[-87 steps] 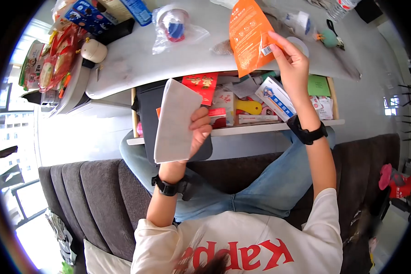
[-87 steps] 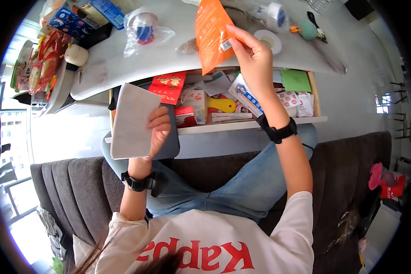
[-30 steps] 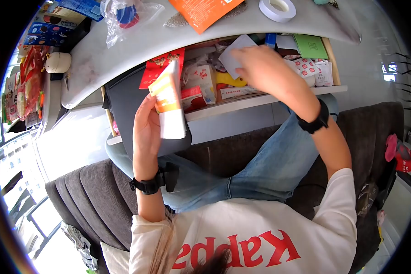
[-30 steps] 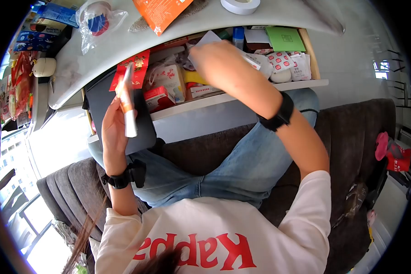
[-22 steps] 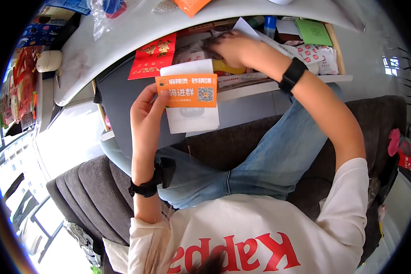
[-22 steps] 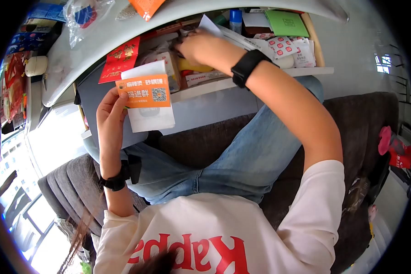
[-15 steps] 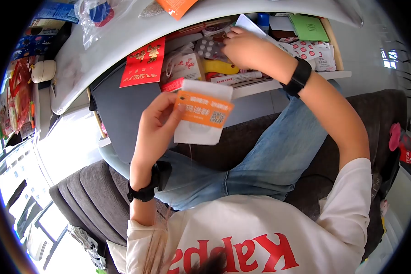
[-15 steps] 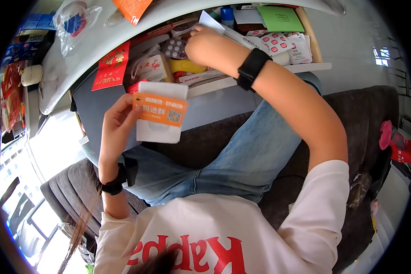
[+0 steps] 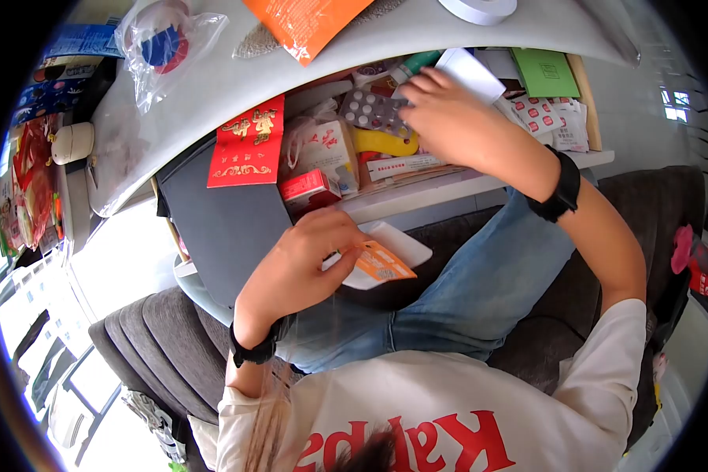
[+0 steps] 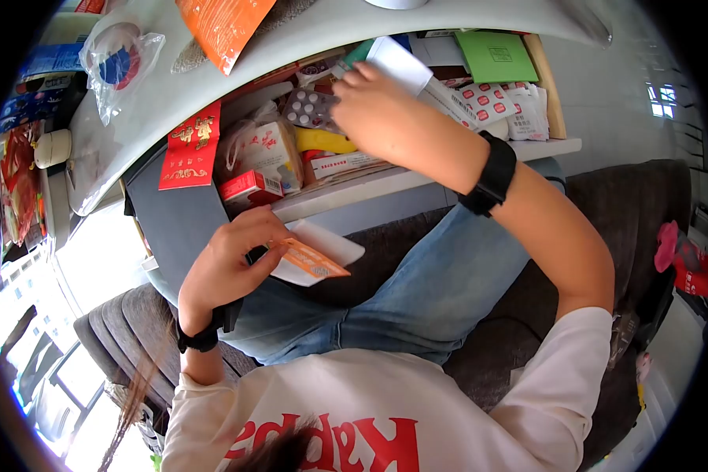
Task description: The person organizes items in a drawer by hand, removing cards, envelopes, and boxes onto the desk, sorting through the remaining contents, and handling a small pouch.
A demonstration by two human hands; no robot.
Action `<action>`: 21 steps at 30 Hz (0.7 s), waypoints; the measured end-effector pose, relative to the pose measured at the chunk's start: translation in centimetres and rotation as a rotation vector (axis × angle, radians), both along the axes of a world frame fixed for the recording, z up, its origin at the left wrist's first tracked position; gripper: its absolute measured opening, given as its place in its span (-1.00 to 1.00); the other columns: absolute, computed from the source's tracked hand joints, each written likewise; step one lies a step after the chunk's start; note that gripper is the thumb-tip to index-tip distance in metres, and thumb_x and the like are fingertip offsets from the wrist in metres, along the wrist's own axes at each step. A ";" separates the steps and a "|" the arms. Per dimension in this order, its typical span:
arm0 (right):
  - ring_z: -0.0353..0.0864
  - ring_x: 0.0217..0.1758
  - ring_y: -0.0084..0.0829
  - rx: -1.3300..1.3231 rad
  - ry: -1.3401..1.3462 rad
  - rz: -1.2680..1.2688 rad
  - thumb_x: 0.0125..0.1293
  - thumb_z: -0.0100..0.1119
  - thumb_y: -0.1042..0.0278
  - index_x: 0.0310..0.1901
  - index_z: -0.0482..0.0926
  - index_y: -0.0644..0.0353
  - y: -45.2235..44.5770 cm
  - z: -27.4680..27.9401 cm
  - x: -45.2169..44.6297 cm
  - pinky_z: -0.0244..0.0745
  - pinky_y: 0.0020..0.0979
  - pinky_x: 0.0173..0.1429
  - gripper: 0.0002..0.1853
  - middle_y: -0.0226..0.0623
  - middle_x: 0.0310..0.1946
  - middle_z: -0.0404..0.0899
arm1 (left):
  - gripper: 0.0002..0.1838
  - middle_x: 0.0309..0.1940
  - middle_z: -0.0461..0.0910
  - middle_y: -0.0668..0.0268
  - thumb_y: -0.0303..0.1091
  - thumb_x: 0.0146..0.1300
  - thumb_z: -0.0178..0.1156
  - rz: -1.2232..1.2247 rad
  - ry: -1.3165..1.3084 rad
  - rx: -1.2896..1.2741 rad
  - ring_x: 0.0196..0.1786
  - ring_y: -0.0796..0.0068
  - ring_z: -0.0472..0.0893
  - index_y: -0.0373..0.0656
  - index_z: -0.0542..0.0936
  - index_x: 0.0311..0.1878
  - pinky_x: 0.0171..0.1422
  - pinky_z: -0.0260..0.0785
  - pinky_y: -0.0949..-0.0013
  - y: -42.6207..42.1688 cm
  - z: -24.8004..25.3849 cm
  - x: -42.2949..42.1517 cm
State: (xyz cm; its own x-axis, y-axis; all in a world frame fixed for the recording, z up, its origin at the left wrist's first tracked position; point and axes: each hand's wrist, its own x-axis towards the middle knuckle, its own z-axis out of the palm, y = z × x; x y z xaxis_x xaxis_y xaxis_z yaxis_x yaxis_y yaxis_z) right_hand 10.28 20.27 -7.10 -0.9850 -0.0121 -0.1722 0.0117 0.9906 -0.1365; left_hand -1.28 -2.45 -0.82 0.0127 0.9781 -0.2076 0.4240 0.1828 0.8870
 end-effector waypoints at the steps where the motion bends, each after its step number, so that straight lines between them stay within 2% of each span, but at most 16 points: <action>1: 0.31 0.21 -0.24 -0.070 0.057 -0.004 0.02 0.20 0.42 -0.05 0.52 0.24 -0.4 -0.1 -0.3 0.18 -0.22 0.29 -0.61 -0.27 -0.13 0.50 | -0.86 -0.35 0.53 0.18 -0.65 0.05 0.14 -0.011 -0.021 -0.011 -0.24 0.16 0.50 -0.35 0.55 -0.27 -0.11 0.36 0.26 0.1 0.2 -0.1; 2: 0.33 0.21 -0.17 -0.191 0.120 0.032 0.05 0.19 0.44 0.04 0.41 0.28 -0.9 -0.1 -1.1 0.20 -0.18 0.31 -0.55 -0.18 -0.07 0.49 | -0.87 -0.35 0.53 0.19 -0.64 0.06 0.14 -0.029 -0.017 -0.026 -0.24 0.16 0.50 -0.34 0.55 -0.27 -0.07 0.36 0.25 0.2 0.3 -0.2; 5: 0.41 0.15 -0.16 -0.376 -0.004 0.003 0.05 0.18 0.45 0.03 0.41 0.27 -2.7 1.2 -4.4 0.28 -0.26 0.27 -0.56 -0.10 -0.03 0.47 | -0.87 -0.36 0.53 0.21 -0.62 0.08 0.16 -0.067 -0.013 -0.083 -0.23 0.16 0.52 -0.28 0.56 -0.27 0.09 0.33 0.20 0.3 0.7 -0.3; 6: 0.43 0.14 -0.12 -0.388 -0.045 -0.012 0.06 0.18 0.43 0.09 0.38 0.29 -2.9 0.9 -5.1 0.32 -0.27 0.25 -0.50 -0.04 0.03 0.45 | -0.88 -0.36 0.53 0.22 -0.61 0.08 0.16 -0.071 -0.013 -0.108 -0.22 0.18 0.53 -0.26 0.56 -0.27 0.15 0.30 0.17 0.2 0.8 -0.3; 9: 0.40 0.18 -0.08 -0.607 -0.218 -0.108 0.06 0.18 0.40 0.15 0.33 0.29 -3.0 -1.2 -6.1 0.34 -0.21 0.24 -0.43 -0.02 0.08 0.43 | -0.88 -0.37 0.54 0.26 -0.58 0.11 0.16 -0.084 -0.012 -0.151 -0.21 0.23 0.54 -0.20 0.56 -0.27 0.31 0.17 0.06 0.1 0.9 -0.1; 10: 0.37 0.23 -0.08 -0.613 -0.193 -0.064 0.06 0.17 0.36 0.20 0.29 0.29 -2.7 -1.7 -6.4 0.33 -0.20 0.25 -0.39 0.01 0.14 0.39 | -0.88 -0.37 0.54 0.27 -0.57 0.12 0.16 -0.090 -0.012 -0.160 -0.20 0.24 0.55 -0.18 0.56 -0.26 0.35 0.11 0.03 0.1 0.9 -0.1; 14: 0.36 0.24 -0.11 -0.848 -0.179 -0.069 0.07 0.18 0.39 0.23 0.27 0.28 -1.7 -1.3 -6.1 0.32 -0.25 0.26 -0.37 0.02 0.16 0.37 | -0.88 -0.36 0.54 0.28 -0.57 0.12 0.15 -0.107 0.002 -0.166 -0.20 0.29 0.56 -0.17 0.56 -0.26 0.36 0.10 -0.01 0.0 0.8 0.0; 21: 0.37 0.22 -0.13 -0.931 -0.112 -0.086 0.09 0.19 0.42 0.19 0.30 0.27 -2.3 -1.1 -6.2 0.31 -0.27 0.24 -0.42 -0.05 0.12 0.40 | -0.88 -0.35 0.54 0.29 -0.56 0.11 0.14 -0.133 0.054 -0.148 -0.20 0.29 0.55 -0.17 0.55 -0.26 0.36 0.08 0.00 0.1 0.8 0.2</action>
State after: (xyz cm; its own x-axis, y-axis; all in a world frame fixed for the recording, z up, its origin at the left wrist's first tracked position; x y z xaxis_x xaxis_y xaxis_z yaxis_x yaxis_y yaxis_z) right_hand 4.08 17.93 -8.20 -0.9672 -0.1202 -0.2240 0.1411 0.4789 -0.8665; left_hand -1.04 -2.37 -0.06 0.1247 0.9274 -0.3528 0.4990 0.2487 0.8301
